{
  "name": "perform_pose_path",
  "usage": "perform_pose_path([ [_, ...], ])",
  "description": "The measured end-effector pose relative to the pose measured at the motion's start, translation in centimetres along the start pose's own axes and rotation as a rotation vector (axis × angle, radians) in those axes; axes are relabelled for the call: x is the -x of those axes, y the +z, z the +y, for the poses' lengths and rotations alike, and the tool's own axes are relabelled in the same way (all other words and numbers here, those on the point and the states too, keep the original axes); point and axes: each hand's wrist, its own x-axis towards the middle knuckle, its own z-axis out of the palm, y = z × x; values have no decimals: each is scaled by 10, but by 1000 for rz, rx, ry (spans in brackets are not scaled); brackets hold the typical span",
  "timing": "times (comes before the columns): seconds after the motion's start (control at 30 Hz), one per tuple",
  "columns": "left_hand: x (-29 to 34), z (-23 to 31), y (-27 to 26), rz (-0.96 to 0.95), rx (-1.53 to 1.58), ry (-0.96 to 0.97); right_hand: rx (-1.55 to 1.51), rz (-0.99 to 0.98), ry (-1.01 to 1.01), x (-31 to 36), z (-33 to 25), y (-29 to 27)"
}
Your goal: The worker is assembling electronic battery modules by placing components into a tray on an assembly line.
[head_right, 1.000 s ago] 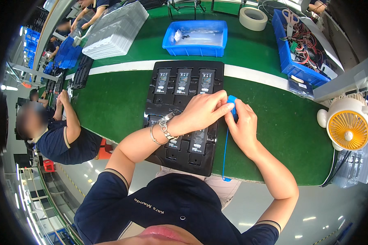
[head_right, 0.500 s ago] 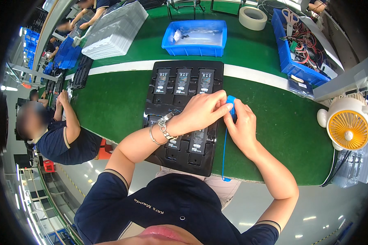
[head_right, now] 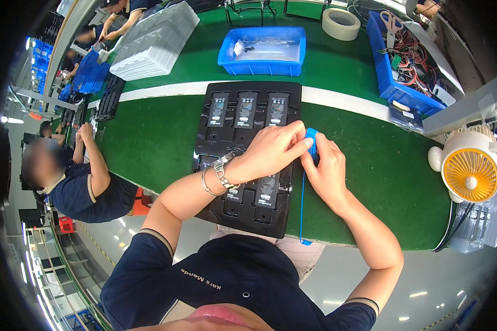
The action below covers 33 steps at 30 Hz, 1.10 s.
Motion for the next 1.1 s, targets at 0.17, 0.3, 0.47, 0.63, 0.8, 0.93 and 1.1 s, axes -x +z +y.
perform_pose_path([
  [0.17,1,-5,7,51,23,42,80,57,-122,0,-8,-3],
  [0.3,1,-5,7,66,118,41,118,69,-165,1,-13,-4],
  [0.47,0,-3,4,-49,353,-60,124,84,-208,2,-13,-4],
  [0.63,-1,-2,2,-66,235,-58,119,70,-213,2,-14,-4],
  [0.8,0,1,1,-39,61,7,175,85,-302,-1,-8,-5],
  [0.93,1,1,2,41,99,41,193,78,-344,-2,-11,-6],
  [1.1,0,1,1,21,135,22,183,90,-361,-1,-13,-7],
])
